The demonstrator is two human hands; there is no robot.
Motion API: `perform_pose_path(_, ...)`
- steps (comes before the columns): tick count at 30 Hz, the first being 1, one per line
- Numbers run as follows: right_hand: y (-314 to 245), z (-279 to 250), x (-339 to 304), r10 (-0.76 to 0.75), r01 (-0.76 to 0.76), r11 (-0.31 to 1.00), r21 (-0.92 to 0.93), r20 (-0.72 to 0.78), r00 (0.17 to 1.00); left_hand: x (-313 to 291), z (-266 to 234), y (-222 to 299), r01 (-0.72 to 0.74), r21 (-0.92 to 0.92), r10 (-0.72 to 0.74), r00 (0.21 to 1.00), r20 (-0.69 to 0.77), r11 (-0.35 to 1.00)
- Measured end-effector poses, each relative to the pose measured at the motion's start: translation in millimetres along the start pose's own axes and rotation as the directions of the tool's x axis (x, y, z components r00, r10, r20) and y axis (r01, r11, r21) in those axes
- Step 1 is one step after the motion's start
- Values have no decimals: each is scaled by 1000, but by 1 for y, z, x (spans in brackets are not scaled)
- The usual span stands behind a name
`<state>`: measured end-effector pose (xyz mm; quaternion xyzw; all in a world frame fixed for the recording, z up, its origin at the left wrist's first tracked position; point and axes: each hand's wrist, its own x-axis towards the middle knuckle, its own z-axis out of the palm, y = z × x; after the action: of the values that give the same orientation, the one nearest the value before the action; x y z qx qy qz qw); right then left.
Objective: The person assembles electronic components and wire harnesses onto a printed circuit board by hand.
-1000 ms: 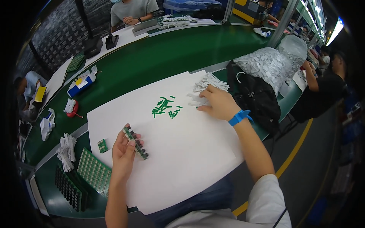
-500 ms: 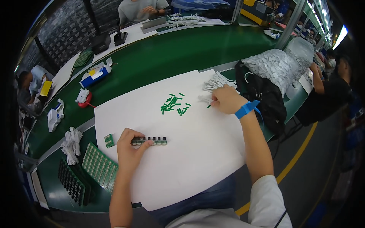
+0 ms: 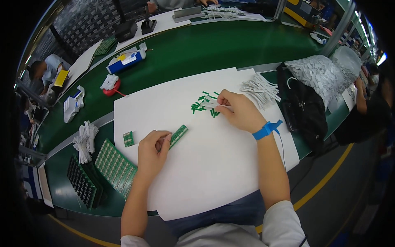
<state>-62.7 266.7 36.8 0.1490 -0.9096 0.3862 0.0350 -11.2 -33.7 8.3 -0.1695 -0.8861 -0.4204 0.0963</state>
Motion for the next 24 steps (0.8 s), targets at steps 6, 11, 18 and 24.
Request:
perform_pose_path(6, 12, -17, -8, -52, 43, 995, -93, -97, 994, -5, -18, 30, 491, -147, -421, 840, 343, 859)
perform_pose_path(11, 36, -41, -13, 8, -102, 965, -240, -364, 931, -1, -22, 21, -156, -5, 149, 937, 315, 988)
perform_pose_path(18, 48, -52, -15, 67, -152, 973, -174, -417, 907, 2, -15, 12, -354, 100, 310, 901, 303, 930)
perform_pose_path(24, 36, -51, -15, 143, -242, 957, -160, -466, 873, -1, -3, -1, -277, 238, 286, 958, -5, 931)
